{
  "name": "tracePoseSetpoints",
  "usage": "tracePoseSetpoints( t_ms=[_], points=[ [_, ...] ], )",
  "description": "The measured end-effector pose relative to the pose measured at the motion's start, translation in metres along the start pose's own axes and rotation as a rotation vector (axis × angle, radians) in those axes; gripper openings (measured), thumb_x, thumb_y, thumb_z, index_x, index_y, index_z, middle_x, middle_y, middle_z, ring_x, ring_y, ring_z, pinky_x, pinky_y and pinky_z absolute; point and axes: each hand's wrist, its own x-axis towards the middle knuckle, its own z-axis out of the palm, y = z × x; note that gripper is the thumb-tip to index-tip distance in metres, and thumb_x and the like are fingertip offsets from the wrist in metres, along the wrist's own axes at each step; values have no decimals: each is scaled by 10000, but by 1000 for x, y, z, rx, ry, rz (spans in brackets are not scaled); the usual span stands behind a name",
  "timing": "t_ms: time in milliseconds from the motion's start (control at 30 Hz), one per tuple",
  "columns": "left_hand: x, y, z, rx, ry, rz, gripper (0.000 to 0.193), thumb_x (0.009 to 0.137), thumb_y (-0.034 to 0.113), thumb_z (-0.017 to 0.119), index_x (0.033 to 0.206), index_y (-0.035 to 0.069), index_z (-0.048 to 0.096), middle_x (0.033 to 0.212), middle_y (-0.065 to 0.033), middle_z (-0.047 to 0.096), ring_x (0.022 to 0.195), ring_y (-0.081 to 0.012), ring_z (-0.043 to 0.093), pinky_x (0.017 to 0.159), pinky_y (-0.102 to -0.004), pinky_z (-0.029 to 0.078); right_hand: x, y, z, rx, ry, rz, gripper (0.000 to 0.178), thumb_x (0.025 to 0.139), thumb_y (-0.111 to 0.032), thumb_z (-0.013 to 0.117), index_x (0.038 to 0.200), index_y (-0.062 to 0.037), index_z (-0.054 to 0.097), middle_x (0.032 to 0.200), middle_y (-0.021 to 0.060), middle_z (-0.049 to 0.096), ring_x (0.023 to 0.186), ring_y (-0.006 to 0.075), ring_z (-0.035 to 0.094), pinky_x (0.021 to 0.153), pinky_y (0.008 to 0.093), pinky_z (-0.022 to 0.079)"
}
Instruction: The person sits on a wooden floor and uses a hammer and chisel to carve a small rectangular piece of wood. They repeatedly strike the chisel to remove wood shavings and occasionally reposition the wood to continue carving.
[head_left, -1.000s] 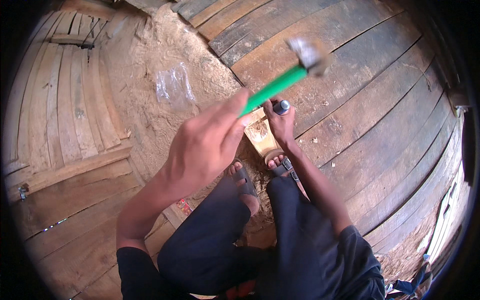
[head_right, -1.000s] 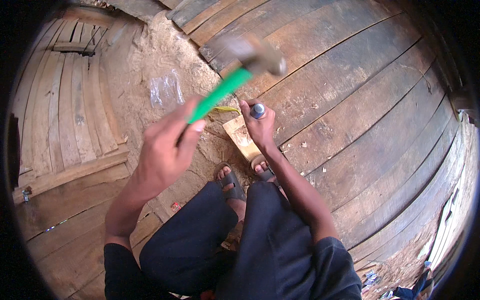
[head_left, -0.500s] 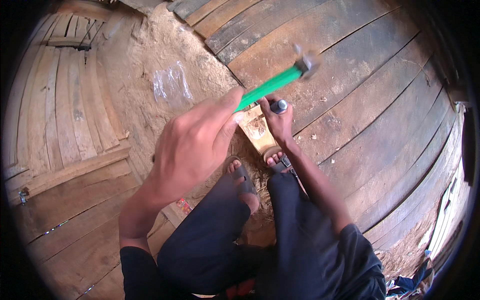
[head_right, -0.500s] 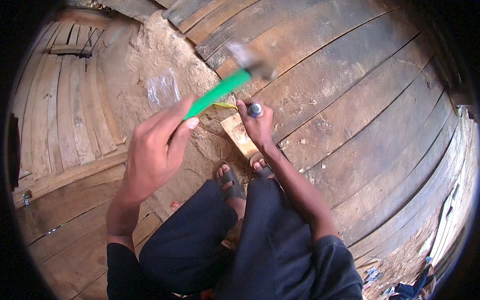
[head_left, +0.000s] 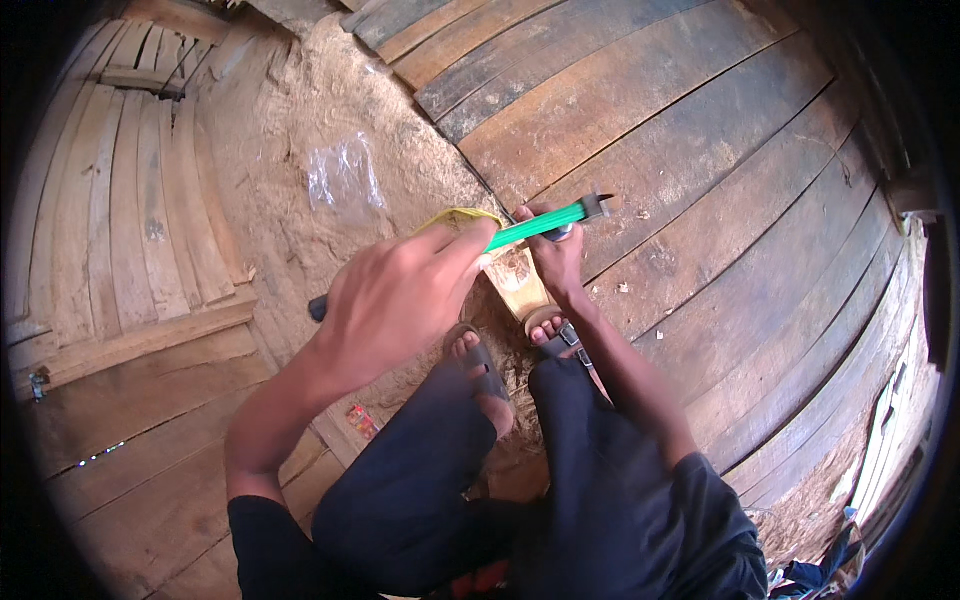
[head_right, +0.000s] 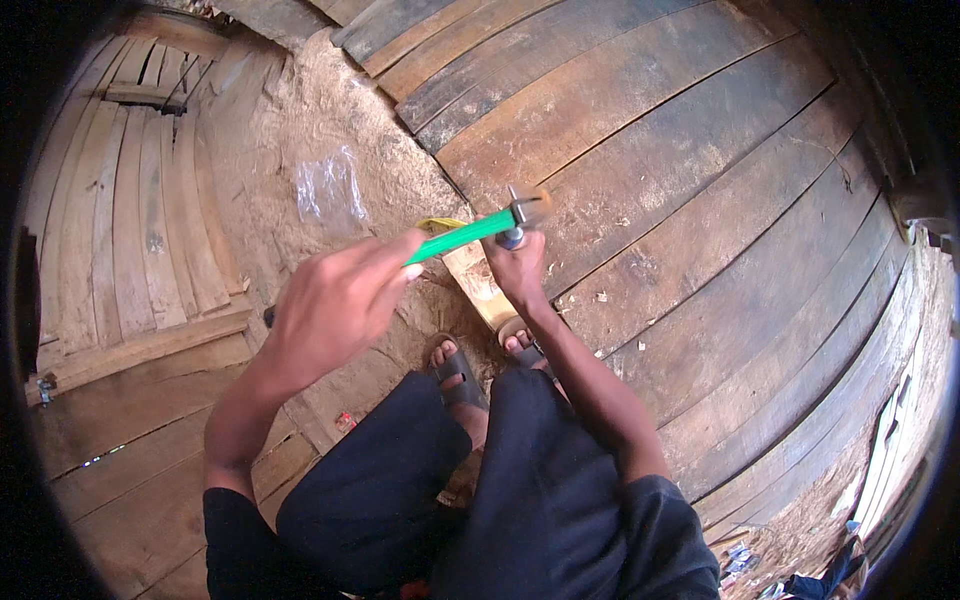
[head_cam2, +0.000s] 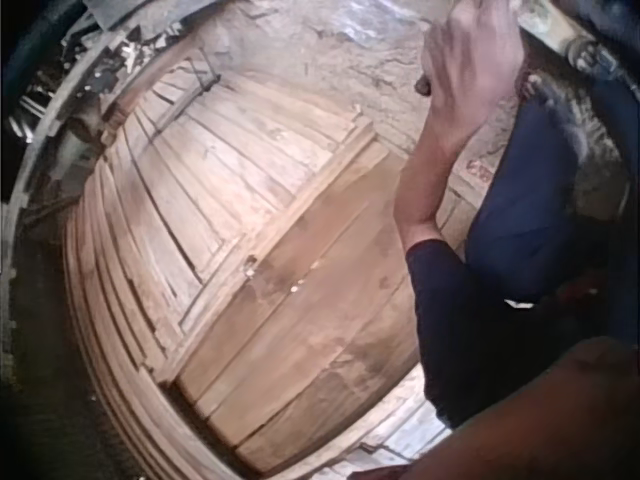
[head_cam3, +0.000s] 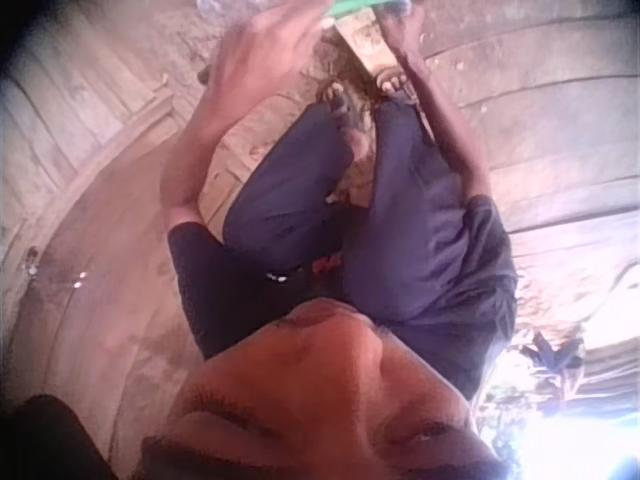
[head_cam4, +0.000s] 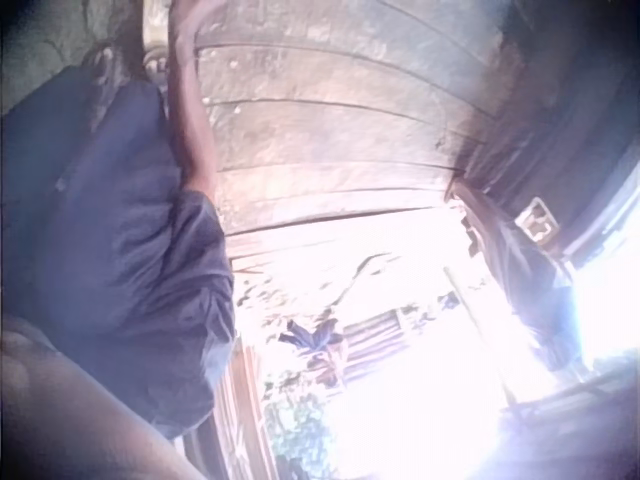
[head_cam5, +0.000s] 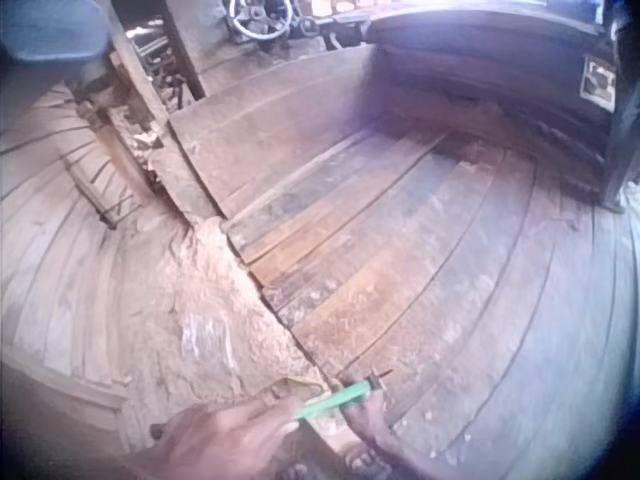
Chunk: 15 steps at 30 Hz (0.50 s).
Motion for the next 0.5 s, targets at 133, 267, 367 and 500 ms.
tracePoseSetpoints(
  t_ms=[133,267,367,500],
  points=[
    [-8,3,15,-405,537,126,377,888,68,638,1254,-8,583,892,-207,671,722,-303,682,630,-395,544,-4,-13,8,-44,-4,6,227,869,-215,717,810,1,681,556,59,567,536,89,504,518,308,442],
    [-11,-24,32,-58,-2,-48,353,918,76,621,1239,-60,568,954,-227,679,774,-317,696,662,-377,544,-5,0,0,-89,-44,55,145,889,-145,701,868,-2,691,700,-23,604,626,62,522,559,256,422],
    [-20,-26,32,-191,292,-20,351,923,105,609,1234,-55,578,961,-235,685,758,-332,698,652,-408,547,1,-9,7,-91,-26,-8,212,872,-214,713,849,-5,689,619,43,599,555,95,511,530,295,432],
    [-23,-21,44,-211,222,-63,339,931,97,601,1226,-68,580,922,-227,686,725,-305,692,646,-386,543,-5,8,5,-39,-7,-13,205,876,-209,709,846,-7,691,583,66,591,539,96,506,515,295,432]
  ],
)
